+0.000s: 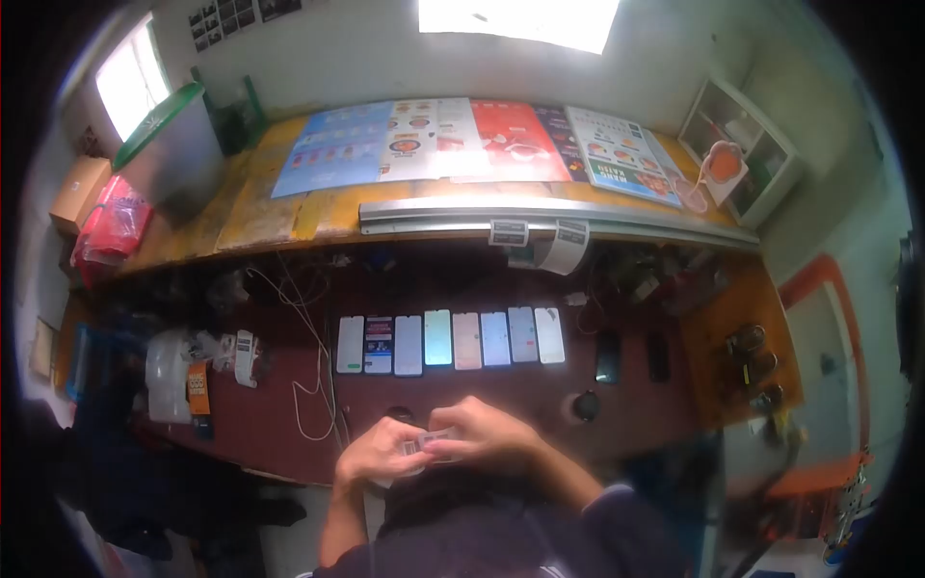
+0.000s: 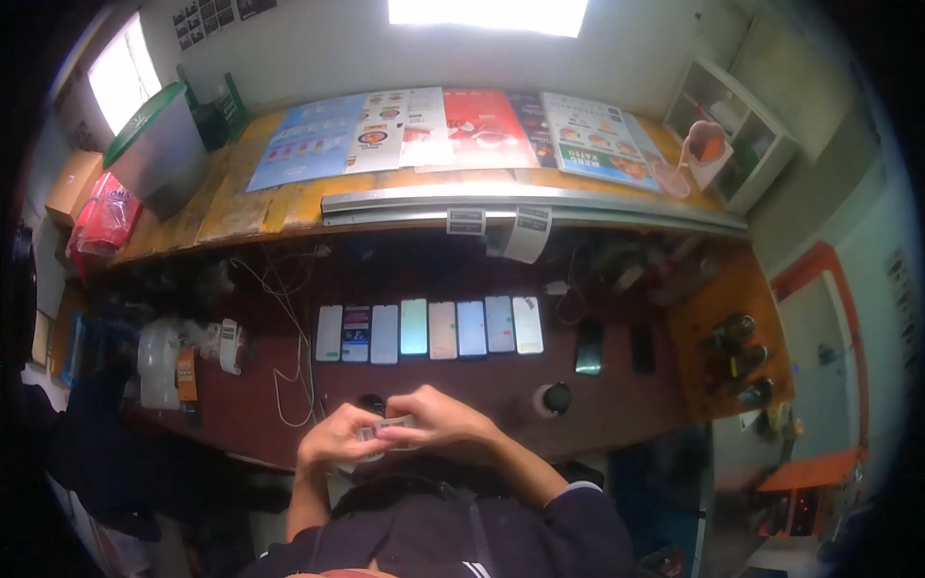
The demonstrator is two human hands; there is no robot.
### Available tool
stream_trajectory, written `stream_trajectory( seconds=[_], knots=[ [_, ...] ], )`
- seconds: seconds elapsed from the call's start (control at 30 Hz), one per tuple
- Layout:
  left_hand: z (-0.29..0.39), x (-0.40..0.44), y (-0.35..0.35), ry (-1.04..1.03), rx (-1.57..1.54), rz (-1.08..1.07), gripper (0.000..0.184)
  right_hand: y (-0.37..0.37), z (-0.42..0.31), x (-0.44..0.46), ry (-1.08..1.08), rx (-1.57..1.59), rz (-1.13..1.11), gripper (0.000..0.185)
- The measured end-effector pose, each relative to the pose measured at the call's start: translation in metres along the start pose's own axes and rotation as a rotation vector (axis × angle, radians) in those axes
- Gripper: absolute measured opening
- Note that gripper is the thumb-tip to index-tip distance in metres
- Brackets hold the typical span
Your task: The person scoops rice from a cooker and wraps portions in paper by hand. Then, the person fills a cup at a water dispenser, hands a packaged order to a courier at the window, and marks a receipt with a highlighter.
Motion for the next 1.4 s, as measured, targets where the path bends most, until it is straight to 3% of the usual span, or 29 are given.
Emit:
stream_trajectory(
  seconds=[0.1,0.17,0.23,0.3,0.37,0.43,0.5,0.63,0.73,0.8,0.93,1.03,1.17,1.4],
  knots=[
    [0.008,-0.002,0.002,-0.032,-0.044,0.166,0.013,0.002,0.024,0.013,0.144,0.024,0.126,0.023],
    [0.004,-0.006,-0.002,-0.038,-0.078,0.249,0.017,0.023,0.031,0.017,0.242,0.047,0.482,0.014],
    [-0.008,-0.013,-0.008,-0.094,-0.239,0.361,0.027,0.04,0.031,0.044,0.321,0.288,0.971,0.015],
    [-0.004,-0.016,-0.01,-0.056,-0.237,0.303,0.033,0.065,0.01,0.074,0.408,0.404,1.18,0.015],
    [0.009,-0.02,-0.016,0.078,-0.202,0.173,0.033,0.084,0.0,0.11,0.458,0.309,1.35,0.018],
    [0.009,-0.03,-0.022,0.029,-0.191,0.191,0.033,0.09,-0.009,0.126,0.305,0.222,1.417,0.023],
    [0.006,-0.042,-0.026,-0.076,-0.162,0.267,0.034,0.091,-0.011,0.132,0.163,0.226,1.382,0.031],
    [-0.011,-0.076,-0.032,0.118,-0.345,0.371,0.032,0.1,-0.006,0.149,0.227,-0.063,1.425,0.018],
    [-0.025,-0.091,-0.038,0.136,-0.423,0.401,0.03,0.106,-0.001,0.155,0.246,-0.3,1.428,0.012],
    [-0.024,-0.096,-0.038,0.156,-0.455,0.433,0.028,0.099,-0.009,0.149,0.142,-0.683,1.407,0.021],
    [-0.024,-0.1,-0.037,0.13,-0.473,0.498,0.028,0.079,-0.014,0.145,0.137,-1.061,1.379,0.035],
    [-0.025,-0.099,-0.038,0.114,-0.429,0.515,0.027,0.081,-0.007,0.145,0.228,-1.097,1.269,0.04],
    [-0.021,-0.094,-0.038,0.11,-0.475,0.49,0.025,0.085,-0.007,0.142,0.186,-1.094,1.21,0.041],
    [-0.017,-0.09,-0.034,0.118,-0.435,0.487,0.024,0.089,-0.007,0.138,0.189,-1.163,1.25,0.043]
  ],
)
Point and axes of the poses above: each hand's wrist, its own x-axis towards the middle knuckle, its own y-axis out of the back of the hand, z = x × y, the point moved 2 cm from there along x, towards the middle knuckle, and after that the axes turned 2 degrees about x, right-handed, at the moved point
